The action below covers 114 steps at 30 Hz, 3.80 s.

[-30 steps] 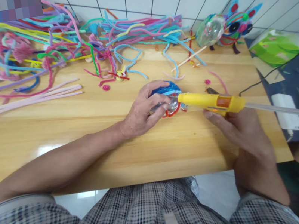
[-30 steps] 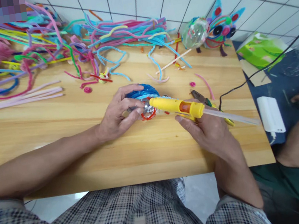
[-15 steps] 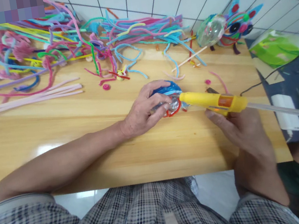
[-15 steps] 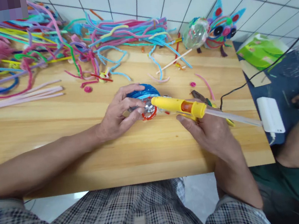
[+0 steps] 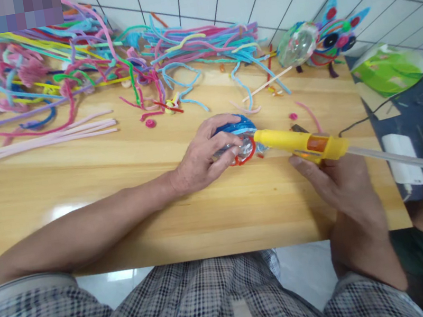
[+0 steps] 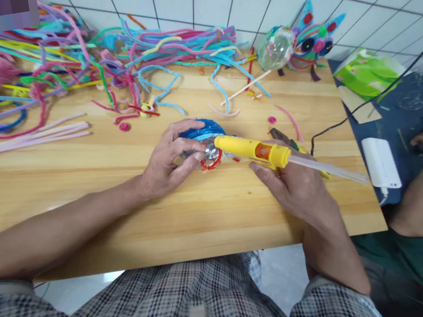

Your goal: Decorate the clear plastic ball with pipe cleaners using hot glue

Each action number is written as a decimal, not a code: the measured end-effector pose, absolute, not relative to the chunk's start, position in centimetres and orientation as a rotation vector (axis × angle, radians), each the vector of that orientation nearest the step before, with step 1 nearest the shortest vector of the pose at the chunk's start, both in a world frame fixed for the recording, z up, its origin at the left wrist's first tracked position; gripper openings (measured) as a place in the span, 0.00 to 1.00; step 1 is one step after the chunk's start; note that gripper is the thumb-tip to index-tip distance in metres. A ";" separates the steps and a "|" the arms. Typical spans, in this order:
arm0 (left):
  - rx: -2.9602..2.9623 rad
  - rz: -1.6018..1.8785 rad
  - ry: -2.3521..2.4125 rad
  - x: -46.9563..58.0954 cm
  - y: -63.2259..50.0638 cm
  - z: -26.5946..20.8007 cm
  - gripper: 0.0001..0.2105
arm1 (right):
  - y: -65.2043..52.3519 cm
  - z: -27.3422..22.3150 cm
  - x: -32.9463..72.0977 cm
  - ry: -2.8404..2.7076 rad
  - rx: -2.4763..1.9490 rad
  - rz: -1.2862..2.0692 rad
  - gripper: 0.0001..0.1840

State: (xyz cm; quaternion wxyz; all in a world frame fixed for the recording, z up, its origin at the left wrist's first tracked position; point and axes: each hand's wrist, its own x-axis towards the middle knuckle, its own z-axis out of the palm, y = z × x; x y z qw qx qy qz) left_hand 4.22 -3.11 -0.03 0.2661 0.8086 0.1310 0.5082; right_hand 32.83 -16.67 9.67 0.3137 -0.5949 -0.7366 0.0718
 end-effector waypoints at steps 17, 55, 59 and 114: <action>2.200 1.336 0.414 4.3 -3.3 0.1 0.12 | -16.7 10.2 32.7 -1.986 -1.567 0.186 0.11; 2.185 1.395 0.328 4.3 -3.1 -0.1 0.09 | -16.7 9.8 32.9 -1.922 -1.603 0.262 0.13; 2.192 1.420 0.321 4.4 -3.1 -0.1 0.08 | -16.7 9.8 33.0 -1.960 -1.593 0.303 0.11; 2.222 1.373 0.379 4.1 -3.3 0.1 0.08 | -15.3 10.6 33.2 -1.394 -1.382 0.306 0.07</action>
